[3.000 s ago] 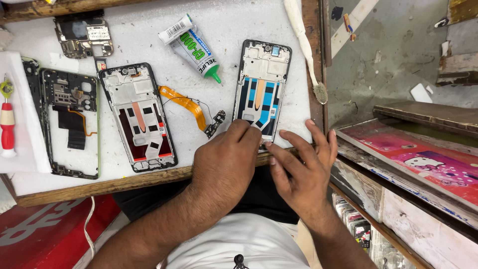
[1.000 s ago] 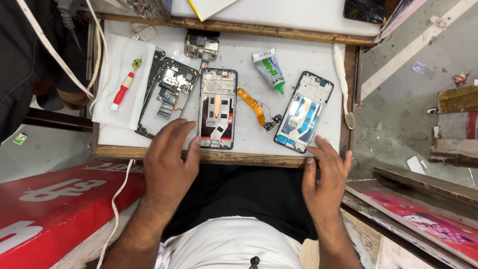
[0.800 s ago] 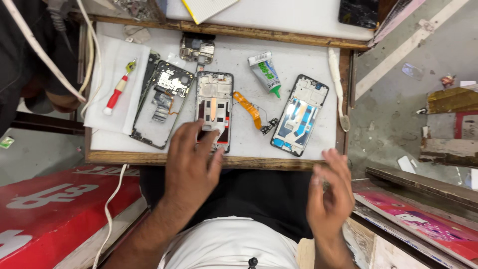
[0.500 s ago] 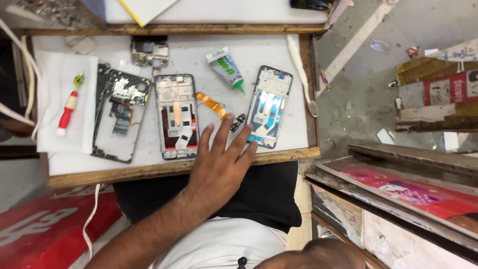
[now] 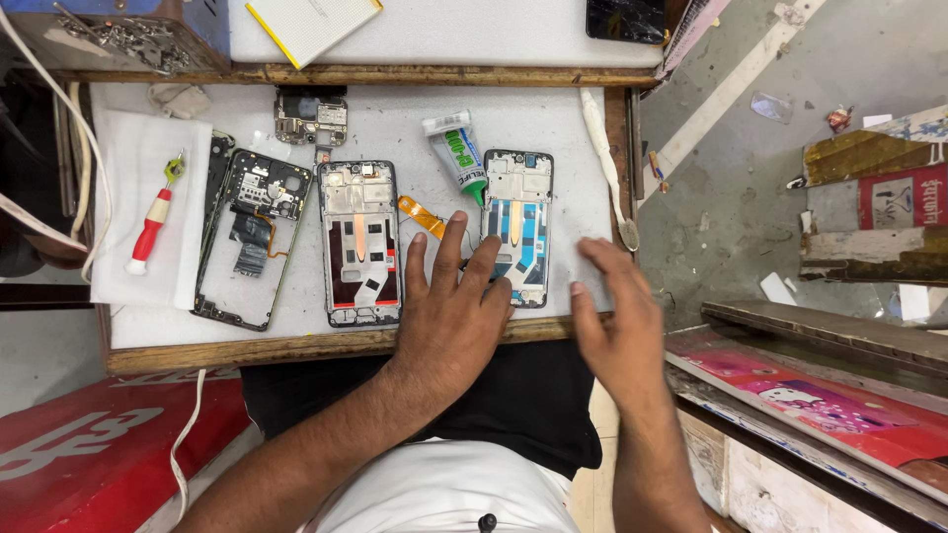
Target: The person works on three disassembled smartphones laid out on a workbench. They handle internal components, including ribbon cables and small connectors, and use a red-handled screwdriver to adjust parts within the phone frames. The person repeatedly picks up, positions, and secures components across the devices.
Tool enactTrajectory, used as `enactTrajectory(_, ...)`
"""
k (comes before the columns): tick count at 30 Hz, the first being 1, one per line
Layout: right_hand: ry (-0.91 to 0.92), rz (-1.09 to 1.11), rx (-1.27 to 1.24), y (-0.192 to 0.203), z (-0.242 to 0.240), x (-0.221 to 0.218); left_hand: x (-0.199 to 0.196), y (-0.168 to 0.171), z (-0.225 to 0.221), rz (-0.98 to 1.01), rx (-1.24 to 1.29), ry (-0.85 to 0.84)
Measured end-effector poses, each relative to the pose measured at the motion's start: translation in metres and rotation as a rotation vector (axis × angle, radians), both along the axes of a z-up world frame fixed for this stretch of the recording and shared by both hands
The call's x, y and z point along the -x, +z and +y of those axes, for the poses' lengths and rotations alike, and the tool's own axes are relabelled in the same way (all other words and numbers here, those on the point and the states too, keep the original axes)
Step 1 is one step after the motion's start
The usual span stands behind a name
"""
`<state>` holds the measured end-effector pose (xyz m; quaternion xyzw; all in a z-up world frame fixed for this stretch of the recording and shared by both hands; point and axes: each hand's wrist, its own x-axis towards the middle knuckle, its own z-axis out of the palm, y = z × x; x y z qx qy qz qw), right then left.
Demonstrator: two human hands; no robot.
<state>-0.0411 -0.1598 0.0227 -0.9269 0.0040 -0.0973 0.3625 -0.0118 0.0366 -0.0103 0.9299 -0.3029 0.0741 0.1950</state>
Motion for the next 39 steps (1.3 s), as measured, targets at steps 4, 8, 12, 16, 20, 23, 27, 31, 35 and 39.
enactTrajectory(4, 0.082, -0.031, 0.127, -0.015, 0.006, 0.0, 0.004, 0.015, 0.018, 0.044, 0.159, 0.043)
enactTrajectory(8, 0.072, -0.019, 0.152, -0.021, 0.007, 0.002, -0.01, 0.02, 0.04, 0.009, 0.146, 0.164)
enactTrajectory(12, 0.078, -0.064, 0.128, -0.015, 0.004, -0.007, -0.016, 0.018, 0.038, -0.079, 0.149, 0.141)
enactTrajectory(16, 0.145, -0.086, 0.14, 0.007, 0.012, -0.043, -0.017, 0.019, 0.04, -0.132, 0.216, 0.13)
enactTrajectory(20, 0.279, -0.054, 0.234, 0.017, 0.037, -0.102, -0.01, 0.019, 0.046, -0.151, 0.259, 0.114)
enactTrajectory(23, 0.286, 0.073, 0.517, 0.022, 0.069, -0.138, -0.007, 0.017, 0.05, -0.17, 0.343, 0.123)
enactTrajectory(27, 0.298, 0.245, 0.694, 0.03, 0.089, -0.158, -0.004, 0.011, 0.057, -0.049, 0.557, 0.191)
enactTrajectory(31, 0.268, 0.353, 0.381, 0.032, 0.081, -0.175, -0.005, 0.009, 0.066, 0.078, 0.75, 0.258)
enactTrajectory(35, 0.356, 0.174, 0.322, 0.031, 0.063, -0.188, -0.005, 0.012, 0.077, 0.347, 0.876, 0.352)
enactTrajectory(39, 0.377, 0.181, 0.603, 0.019, 0.083, -0.182, -0.001, 0.013, 0.083, 0.355, 0.94, 0.301)
